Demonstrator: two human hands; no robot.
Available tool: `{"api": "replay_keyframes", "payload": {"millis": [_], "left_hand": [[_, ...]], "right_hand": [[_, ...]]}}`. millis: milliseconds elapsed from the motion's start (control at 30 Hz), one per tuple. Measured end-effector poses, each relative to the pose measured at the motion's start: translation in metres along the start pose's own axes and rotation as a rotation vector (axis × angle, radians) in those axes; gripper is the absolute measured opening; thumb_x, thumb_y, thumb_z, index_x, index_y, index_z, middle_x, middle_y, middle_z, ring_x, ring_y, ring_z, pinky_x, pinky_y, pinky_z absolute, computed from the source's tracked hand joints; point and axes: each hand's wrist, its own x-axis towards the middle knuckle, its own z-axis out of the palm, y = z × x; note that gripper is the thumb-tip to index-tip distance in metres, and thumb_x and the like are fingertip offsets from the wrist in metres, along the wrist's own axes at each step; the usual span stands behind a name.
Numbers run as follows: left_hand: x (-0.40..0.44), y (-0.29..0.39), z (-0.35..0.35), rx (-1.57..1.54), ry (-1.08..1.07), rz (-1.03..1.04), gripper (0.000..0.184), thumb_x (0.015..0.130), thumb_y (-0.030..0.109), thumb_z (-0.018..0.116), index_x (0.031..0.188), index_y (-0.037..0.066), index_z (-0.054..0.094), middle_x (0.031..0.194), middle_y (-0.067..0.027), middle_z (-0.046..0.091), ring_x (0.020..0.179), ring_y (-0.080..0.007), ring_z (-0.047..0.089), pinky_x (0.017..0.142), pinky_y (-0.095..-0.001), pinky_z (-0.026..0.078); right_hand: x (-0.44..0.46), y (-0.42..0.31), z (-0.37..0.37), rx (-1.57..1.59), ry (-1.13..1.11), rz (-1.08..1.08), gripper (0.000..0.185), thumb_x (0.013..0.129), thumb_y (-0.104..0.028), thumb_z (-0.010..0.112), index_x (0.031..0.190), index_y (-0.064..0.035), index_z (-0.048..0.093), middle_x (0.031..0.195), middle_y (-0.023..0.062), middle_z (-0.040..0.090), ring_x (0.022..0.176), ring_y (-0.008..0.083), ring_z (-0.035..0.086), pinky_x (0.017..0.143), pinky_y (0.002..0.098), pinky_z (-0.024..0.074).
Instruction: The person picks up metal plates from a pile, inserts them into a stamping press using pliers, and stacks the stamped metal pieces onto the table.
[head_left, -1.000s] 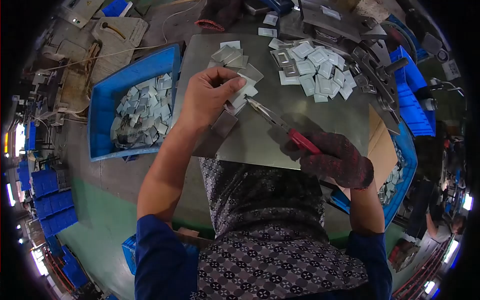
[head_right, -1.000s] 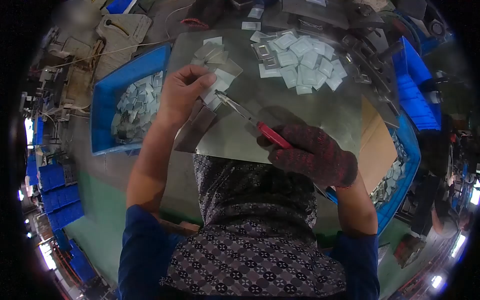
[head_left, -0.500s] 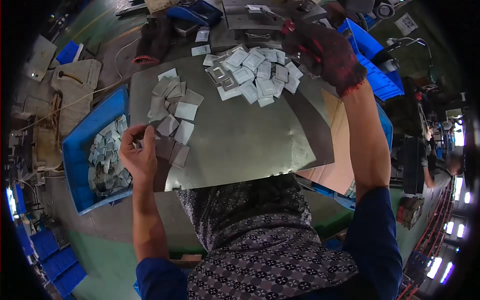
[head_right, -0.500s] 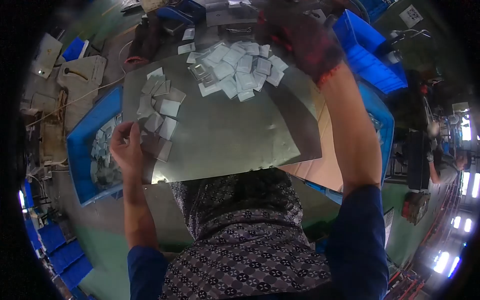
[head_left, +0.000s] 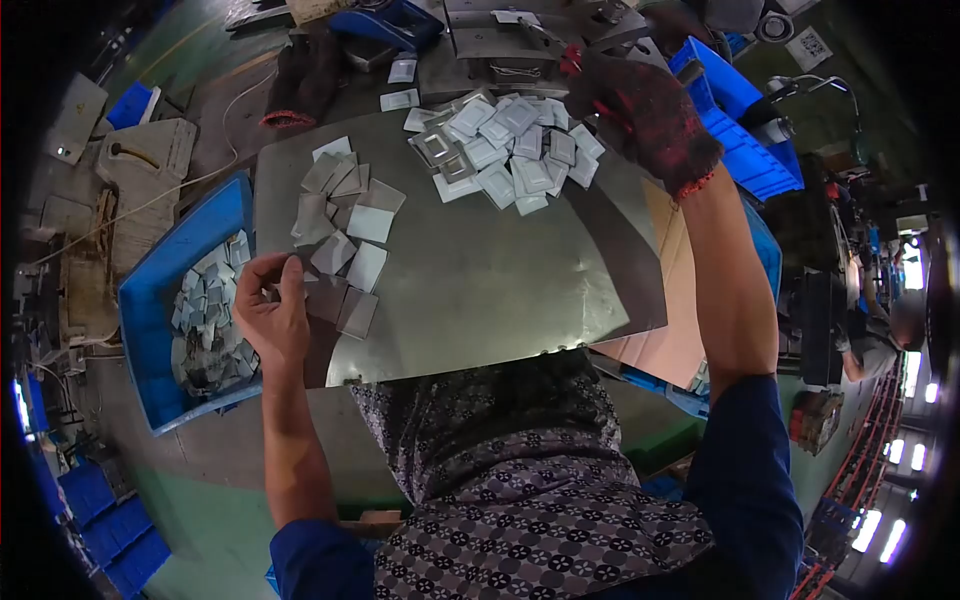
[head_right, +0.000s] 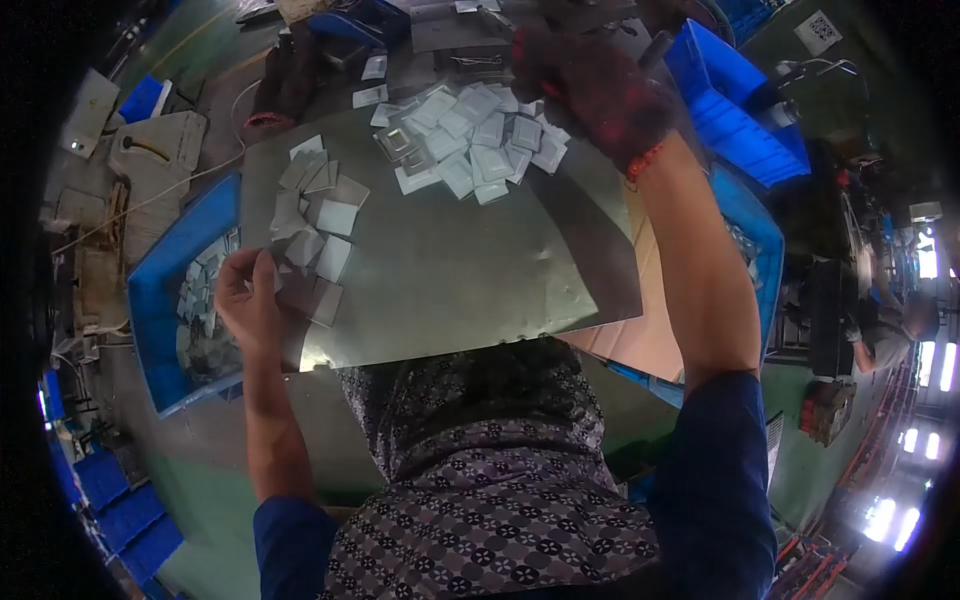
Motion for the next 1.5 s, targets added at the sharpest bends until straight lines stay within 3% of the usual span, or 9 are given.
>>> {"api": "replay_keyframes", "payload": {"millis": [133,333,567,733,967,1033,1167,1267,1500], "left_hand": [[0.000,0.001,0.001,-0.028,0.035,-0.001,0.013,0.085,0.011,0.068,0.090,0.000,0.064,0.078,0.0015,0.061,0.066,-0.0033,0.048,0.061,-0.0191,0.040],[-0.015,0.040,-0.024,0.295,-0.210,0.305,0.024,0.071,0.005,0.074,0.093,0.004,0.064,0.087,-0.0078,0.063,0.079,-0.0223,0.058,0.073,-0.0316,0.045],[-0.050,0.048,-0.013,0.562,-0.375,0.504,0.029,0.063,0.011,0.076,0.089,0.007,0.063,0.086,-0.0070,0.063,0.079,-0.0254,0.060,0.069,-0.0365,0.048],[-0.049,0.050,-0.005,0.682,-0.367,0.583,0.024,0.068,0.012,0.072,0.087,0.008,0.060,0.081,-0.0032,0.061,0.072,-0.0199,0.058,0.064,-0.0327,0.046],[-0.050,0.052,0.003,0.648,-0.324,0.586,0.023,0.069,0.011,0.070,0.089,0.008,0.059,0.075,-0.0034,0.059,0.067,-0.0206,0.058,0.060,-0.0337,0.047],[-0.048,0.054,0.002,0.652,-0.380,0.478,0.022,0.069,0.010,0.069,0.088,0.008,0.060,0.072,-0.0038,0.058,0.066,-0.0221,0.058,0.060,-0.0346,0.047],[-0.047,0.062,0.004,0.725,-0.426,0.463,0.021,0.068,0.010,0.068,0.088,0.008,0.060,0.070,-0.0036,0.057,0.066,-0.0230,0.059,0.059,-0.0351,0.047],[-0.049,0.056,0.004,0.741,-0.449,0.525,0.021,0.070,0.010,0.066,0.090,0.009,0.060,0.070,-0.0035,0.058,0.068,-0.0223,0.059,0.059,-0.0342,0.047],[-0.046,0.055,0.002,0.707,-0.380,0.613,0.025,0.071,0.010,0.065,0.096,0.008,0.061,0.069,-0.0032,0.057,0.070,-0.0213,0.058,0.060,-0.0339,0.046]], "right_hand": [[0.005,-0.002,0.000,0.066,0.021,-0.023,0.024,0.096,-0.024,0.052,0.100,-0.0041,0.064,0.085,0.0048,0.066,0.064,0.0059,0.054,0.055,0.0215,0.0422],[-0.054,-0.004,-0.010,0.396,-0.019,0.108,0.024,0.094,-0.008,0.056,0.117,0.0008,0.059,0.108,0.0153,0.065,0.094,0.0198,0.064,0.083,0.0327,0.0523],[-0.084,-0.008,0.024,-0.521,-0.273,-0.549,0.029,0.092,-0.008,0.059,0.120,0.0011,0.057,0.108,0.0168,0.063,0.091,0.0260,0.064,0.079,0.0417,0.0528],[-0.095,-0.020,0.063,0.634,-0.357,0.113,0.030,0.096,-0.010,0.049,0.114,0.0120,0.054,0.099,0.0191,0.064,0.096,0.0303,0.065,0.083,0.0430,0.0535],[-0.099,-0.006,0.062,0.105,-0.480,-0.267,0.032,0.098,-0.014,0.049,0.115,0.0135,0.052,0.103,0.0188,0.065,0.099,0.0277,0.064,0.091,0.0405,0.0497],[-0.098,-0.021,0.070,0.906,-0.521,0.315,0.034,0.097,-0.013,0.050,0.120,0.0120,0.048,0.107,0.0197,0.064,0.101,0.0266,0.063,0.097,0.0388,0.0448],[-0.123,0.028,0.068,0.399,-0.473,-0.007,0.040,0.097,-0.013,0.051,0.126,0.0112,0.042,0.110,0.0205,0.063,0.104,0.0269,0.062,0.099,0.0400,0.0422],[-0.127,0.028,0.072,0.754,-0.463,0.317,0.043,0.097,-0.013,0.051,0.131,0.0103,0.036,0.111,0.0220,0.062,0.106,0.0292,0.061,0.099,0.0420,0.0424],[-0.133,0.028,0.075,0.694,-0.512,0.009,0.041,0.099,-0.009,0.046,0.134,0.0087,0.032,0.112,0.0262,0.059,0.109,0.0341,0.059,0.099,0.0446,0.0425]]}}
